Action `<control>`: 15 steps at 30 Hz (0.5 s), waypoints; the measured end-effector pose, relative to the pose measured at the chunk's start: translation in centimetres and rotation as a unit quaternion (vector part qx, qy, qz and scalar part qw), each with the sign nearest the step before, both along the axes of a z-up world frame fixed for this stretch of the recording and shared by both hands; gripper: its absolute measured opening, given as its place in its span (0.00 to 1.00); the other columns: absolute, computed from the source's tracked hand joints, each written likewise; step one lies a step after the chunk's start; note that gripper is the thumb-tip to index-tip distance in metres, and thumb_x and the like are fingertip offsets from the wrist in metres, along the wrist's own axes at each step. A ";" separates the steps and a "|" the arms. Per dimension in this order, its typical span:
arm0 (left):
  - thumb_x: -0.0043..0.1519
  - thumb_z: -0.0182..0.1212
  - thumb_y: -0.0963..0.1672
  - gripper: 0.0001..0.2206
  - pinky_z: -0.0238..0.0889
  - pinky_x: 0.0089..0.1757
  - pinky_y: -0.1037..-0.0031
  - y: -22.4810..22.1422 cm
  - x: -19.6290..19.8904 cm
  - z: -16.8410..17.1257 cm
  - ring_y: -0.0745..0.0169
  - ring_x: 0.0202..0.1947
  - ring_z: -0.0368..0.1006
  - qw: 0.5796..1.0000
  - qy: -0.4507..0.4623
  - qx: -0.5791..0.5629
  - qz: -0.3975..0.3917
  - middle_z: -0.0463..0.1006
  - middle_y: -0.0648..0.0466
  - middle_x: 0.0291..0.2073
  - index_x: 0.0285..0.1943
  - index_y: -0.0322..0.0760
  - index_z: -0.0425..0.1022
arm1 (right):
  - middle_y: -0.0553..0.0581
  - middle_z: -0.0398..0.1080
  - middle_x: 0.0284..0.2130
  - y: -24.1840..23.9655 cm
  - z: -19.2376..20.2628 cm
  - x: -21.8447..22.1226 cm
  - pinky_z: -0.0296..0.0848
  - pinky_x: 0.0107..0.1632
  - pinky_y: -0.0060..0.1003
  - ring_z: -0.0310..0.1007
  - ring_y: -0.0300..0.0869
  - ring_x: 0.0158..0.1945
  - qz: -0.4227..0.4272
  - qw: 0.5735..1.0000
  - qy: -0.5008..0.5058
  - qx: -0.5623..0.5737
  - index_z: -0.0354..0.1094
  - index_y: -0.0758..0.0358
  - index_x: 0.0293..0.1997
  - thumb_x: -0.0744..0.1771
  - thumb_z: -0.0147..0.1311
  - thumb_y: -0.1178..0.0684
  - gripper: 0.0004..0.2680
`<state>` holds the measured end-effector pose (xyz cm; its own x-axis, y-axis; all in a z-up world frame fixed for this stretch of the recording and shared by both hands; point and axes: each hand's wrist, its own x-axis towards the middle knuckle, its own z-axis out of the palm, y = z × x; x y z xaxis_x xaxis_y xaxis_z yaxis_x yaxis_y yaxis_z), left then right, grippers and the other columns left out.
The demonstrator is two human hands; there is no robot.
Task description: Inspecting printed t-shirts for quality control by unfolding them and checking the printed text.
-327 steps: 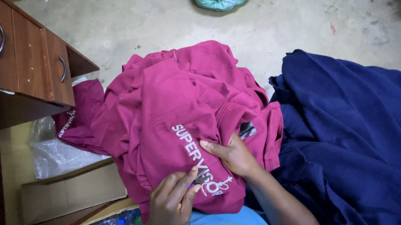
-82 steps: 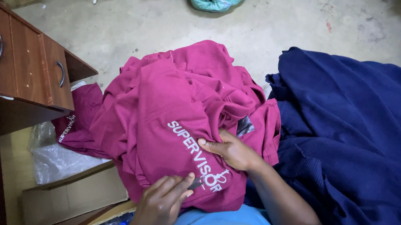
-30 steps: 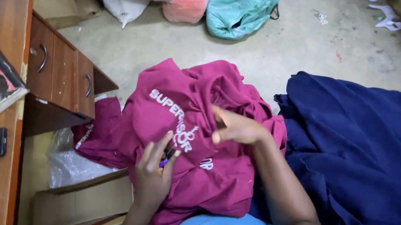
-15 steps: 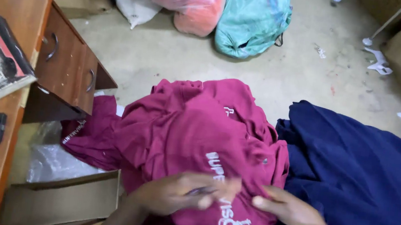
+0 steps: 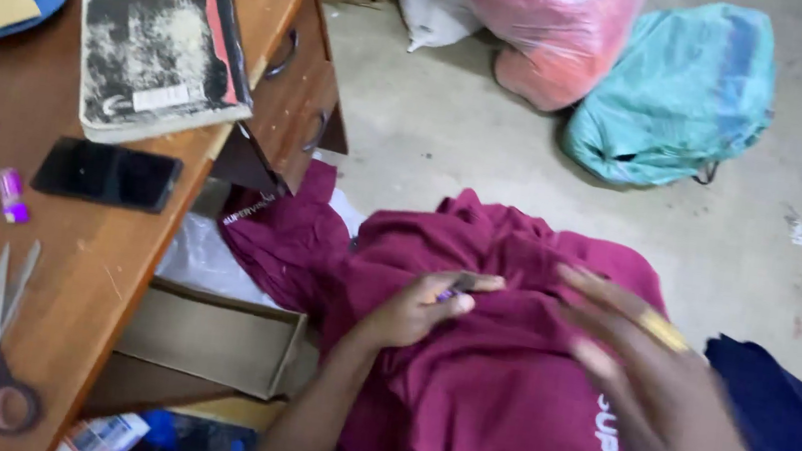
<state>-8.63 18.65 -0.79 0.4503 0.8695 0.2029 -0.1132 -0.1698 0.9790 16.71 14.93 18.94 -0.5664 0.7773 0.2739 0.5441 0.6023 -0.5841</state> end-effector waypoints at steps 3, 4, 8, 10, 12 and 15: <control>0.73 0.53 0.46 0.16 0.60 0.65 0.59 3.4 -4.6 -4.6 0.46 0.67 0.73 0.973 0.056 0.060 0.217 0.80 0.46 0.60 0.65 0.36 0.78 | 0.70 0.72 0.60 11.6 -9.6 -7.0 0.66 0.65 0.65 0.65 0.68 0.68 0.056 0.993 -0.104 0.029 0.70 0.63 0.64 0.72 0.49 0.44 0.17; 0.73 0.53 0.46 0.16 0.60 0.65 0.59 5.0 -6.7 -9.2 0.46 0.67 0.73 0.971 0.052 0.059 0.226 0.80 0.46 0.60 0.65 0.36 0.78 | 0.70 0.72 0.60 13.8 -13.5 -7.8 0.66 0.65 0.65 0.65 0.68 0.68 0.065 0.992 -0.109 0.029 0.70 0.63 0.64 0.72 0.49 0.44 0.17; 0.65 0.61 0.40 0.13 0.70 0.52 0.64 11.5 -15.6 -32.2 0.46 0.54 0.79 0.925 -0.109 -0.156 0.328 0.83 0.41 0.55 0.57 0.28 0.79 | 0.57 0.65 0.69 19.5 -25.3 -9.4 0.55 0.71 0.67 0.57 0.62 0.75 0.038 0.955 -0.293 -0.031 0.62 0.46 0.74 0.71 0.44 0.33 0.22; 0.60 0.67 0.37 0.13 0.81 0.39 0.72 14.1 -19.6 -42.2 0.47 0.43 0.85 0.835 -0.266 -0.303 0.375 0.84 0.37 0.52 0.52 0.21 0.78 | 0.55 0.59 0.73 21.1 -27.0 -9.8 0.52 0.72 0.61 0.57 0.58 0.75 0.042 0.962 -0.264 -0.047 0.59 0.46 0.75 0.70 0.44 0.33 0.24; 0.55 0.66 0.35 0.07 0.67 0.36 0.73 14.5 -23.3 -50.1 0.65 0.33 0.76 0.797 -0.014 -0.329 0.507 0.83 0.57 0.31 0.36 0.38 0.84 | 0.51 0.58 0.74 21.1 -27.2 -10.3 0.50 0.73 0.57 0.54 0.54 0.76 0.014 0.948 -0.313 -0.060 0.55 0.39 0.77 0.70 0.43 0.32 0.24; 0.59 0.57 0.40 0.12 0.72 0.40 0.66 17.2 -24.7 -58.3 0.58 0.38 0.80 0.771 0.098 -0.379 0.502 0.87 0.54 0.39 0.43 0.39 0.87 | 0.49 0.56 0.75 22.9 -28.4 -11.3 0.48 0.73 0.57 0.52 0.52 0.77 0.016 0.943 -0.324 -0.076 0.53 0.40 0.78 0.69 0.42 0.31 0.25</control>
